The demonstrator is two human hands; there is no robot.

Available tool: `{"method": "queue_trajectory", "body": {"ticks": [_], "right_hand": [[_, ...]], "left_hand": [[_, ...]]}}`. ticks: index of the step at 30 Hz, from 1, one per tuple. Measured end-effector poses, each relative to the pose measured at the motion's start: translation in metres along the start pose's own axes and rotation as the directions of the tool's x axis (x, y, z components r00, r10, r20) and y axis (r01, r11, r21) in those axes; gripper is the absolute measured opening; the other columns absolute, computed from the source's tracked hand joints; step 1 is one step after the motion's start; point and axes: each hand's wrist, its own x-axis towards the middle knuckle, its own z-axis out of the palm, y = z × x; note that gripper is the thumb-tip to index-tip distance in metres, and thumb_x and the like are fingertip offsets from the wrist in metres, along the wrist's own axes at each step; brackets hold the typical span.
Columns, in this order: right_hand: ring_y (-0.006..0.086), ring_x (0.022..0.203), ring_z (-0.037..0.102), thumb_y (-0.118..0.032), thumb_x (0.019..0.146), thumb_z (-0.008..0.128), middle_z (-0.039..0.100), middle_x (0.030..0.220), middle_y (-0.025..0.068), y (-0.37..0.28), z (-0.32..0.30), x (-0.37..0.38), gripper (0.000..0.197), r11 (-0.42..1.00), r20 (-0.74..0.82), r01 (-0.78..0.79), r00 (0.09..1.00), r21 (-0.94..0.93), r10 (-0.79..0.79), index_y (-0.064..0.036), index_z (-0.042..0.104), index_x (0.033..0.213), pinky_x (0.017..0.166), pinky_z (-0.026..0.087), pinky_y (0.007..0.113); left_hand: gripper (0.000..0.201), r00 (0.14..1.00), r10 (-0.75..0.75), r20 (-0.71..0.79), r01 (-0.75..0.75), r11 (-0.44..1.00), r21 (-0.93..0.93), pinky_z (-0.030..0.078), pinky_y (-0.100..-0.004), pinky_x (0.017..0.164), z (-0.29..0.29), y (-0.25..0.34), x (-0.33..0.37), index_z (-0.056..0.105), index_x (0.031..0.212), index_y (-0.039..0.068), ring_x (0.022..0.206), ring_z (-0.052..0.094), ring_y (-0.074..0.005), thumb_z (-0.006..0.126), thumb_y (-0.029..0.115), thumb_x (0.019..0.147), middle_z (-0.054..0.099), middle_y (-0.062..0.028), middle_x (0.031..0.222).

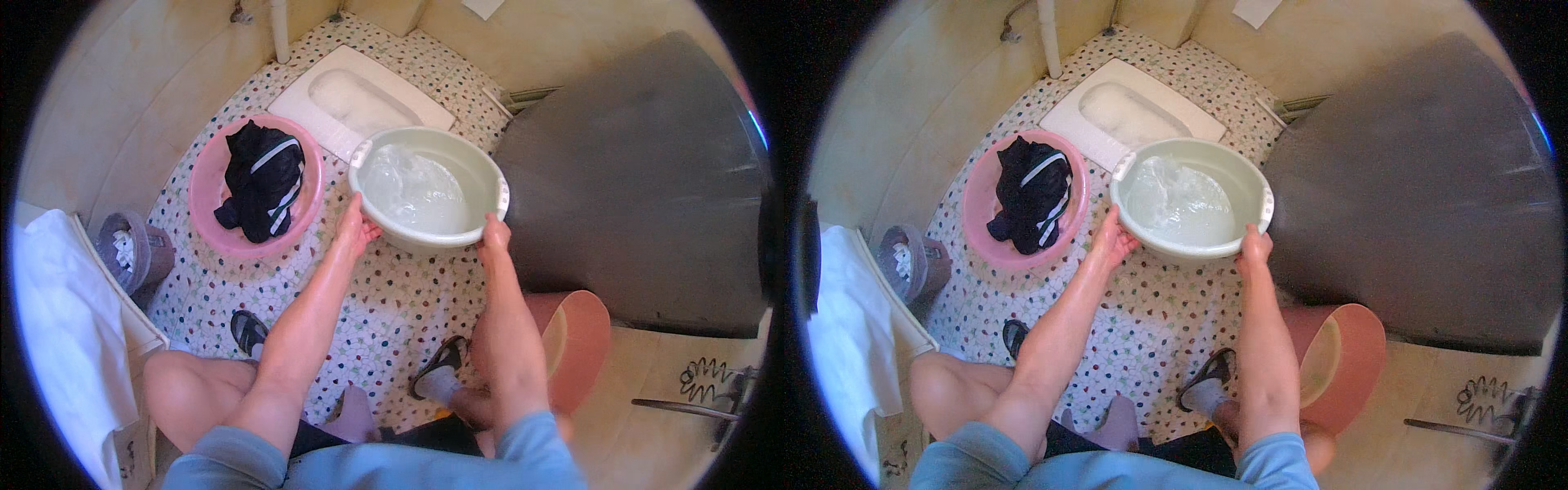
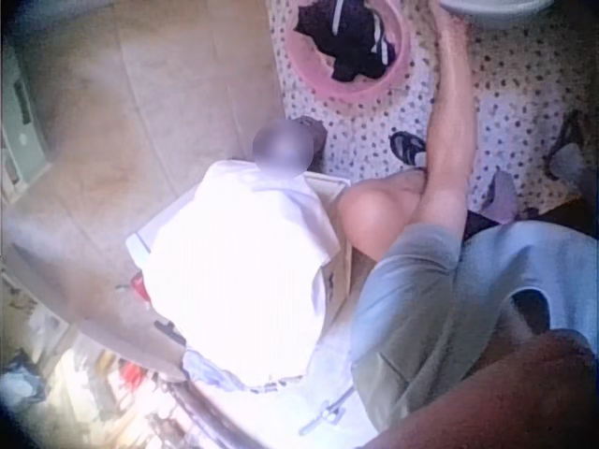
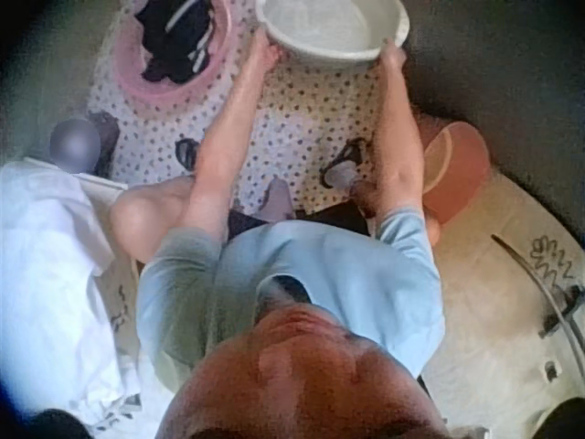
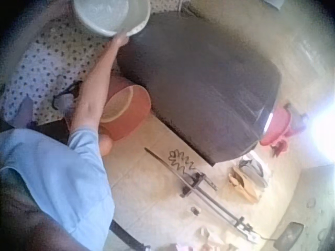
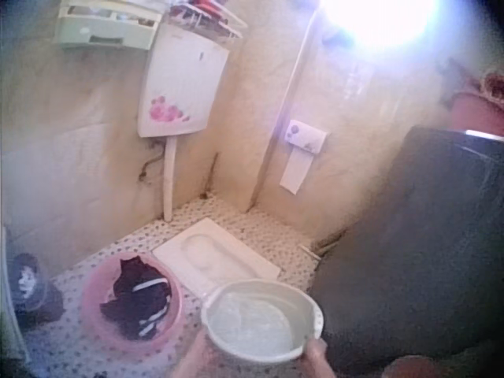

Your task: The person washes several items of clothing by hand in a basin of soapy water. They scrub, rinse, and wring out various garments, transferring them between basins and a laundry basket.

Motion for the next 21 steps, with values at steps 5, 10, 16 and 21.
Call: {"method": "queue_trajectory", "body": {"ticks": [5, 10, 16, 21], "right_hand": [[0.0262, 0.096, 0.062, -0.023, 0.090, 0.058, 0.061, 0.109, 0.0160, 0.050, 0.016, -0.017, 0.043, 0.982, -0.085, 0.031, 0.996, 0.185, -0.015, 0.0071, 0.053, 0.120, 0.073, 0.053, 0.042], [0.0286, 0.094, 0.064, -0.008, 0.088, 0.057, 0.060, 0.112, 0.0161, 0.031, 0.050, -0.044, 0.037, 0.918, 0.000, 0.040, 0.999, 0.393, -0.044, 0.0077, 0.052, 0.121, 0.065, 0.056, 0.039], [0.0202, 0.064, 0.058, -0.008, 0.085, 0.060, 0.060, 0.086, 0.0116, -0.065, 0.046, 0.011, 0.023, 0.997, -0.057, 0.035, 0.998, 0.063, -0.032, 0.0063, 0.057, 0.103, 0.048, 0.047, 0.031], [0.0182, 0.054, 0.050, -0.006, 0.082, 0.062, 0.053, 0.072, 0.0094, -0.136, 0.118, 0.039, 0.013, 0.982, 0.117, 0.187, 0.976, -0.018, -0.183, 0.0025, 0.055, 0.089, 0.042, 0.039, 0.033]], "left_hand": [[0.036, 0.988, 0.142, -0.065, -0.141, 0.990, 0.021, 0.059, -0.0397, 0.071, 0.075, -0.061, -0.063, 0.044, 0.121, 0.000, 0.089, 0.064, -0.0275, 0.050, 0.028, 0.099, 0.056, -0.0163, 0.115], [0.048, 0.990, 0.140, 0.031, -0.140, 0.990, -0.012, 0.055, -0.0443, 0.076, 0.076, -0.048, -0.063, 0.043, 0.124, 0.000, 0.091, 0.065, -0.0298, 0.050, 0.040, 0.098, 0.052, -0.0152, 0.113], [0.050, 0.993, 0.121, -0.013, -0.122, 0.986, -0.112, 0.055, -0.0318, 0.055, 0.066, 0.048, 0.000, 0.050, 0.115, 0.000, 0.071, 0.062, -0.0208, 0.043, 0.047, 0.099, 0.060, -0.0119, 0.092], [0.038, 0.996, 0.070, -0.063, -0.084, 0.966, -0.245, 0.055, -0.0310, 0.051, 0.070, 0.067, 0.046, 0.052, 0.112, 0.002, 0.066, 0.062, -0.0203, 0.040, 0.036, 0.100, 0.062, -0.0115, 0.089]]}}
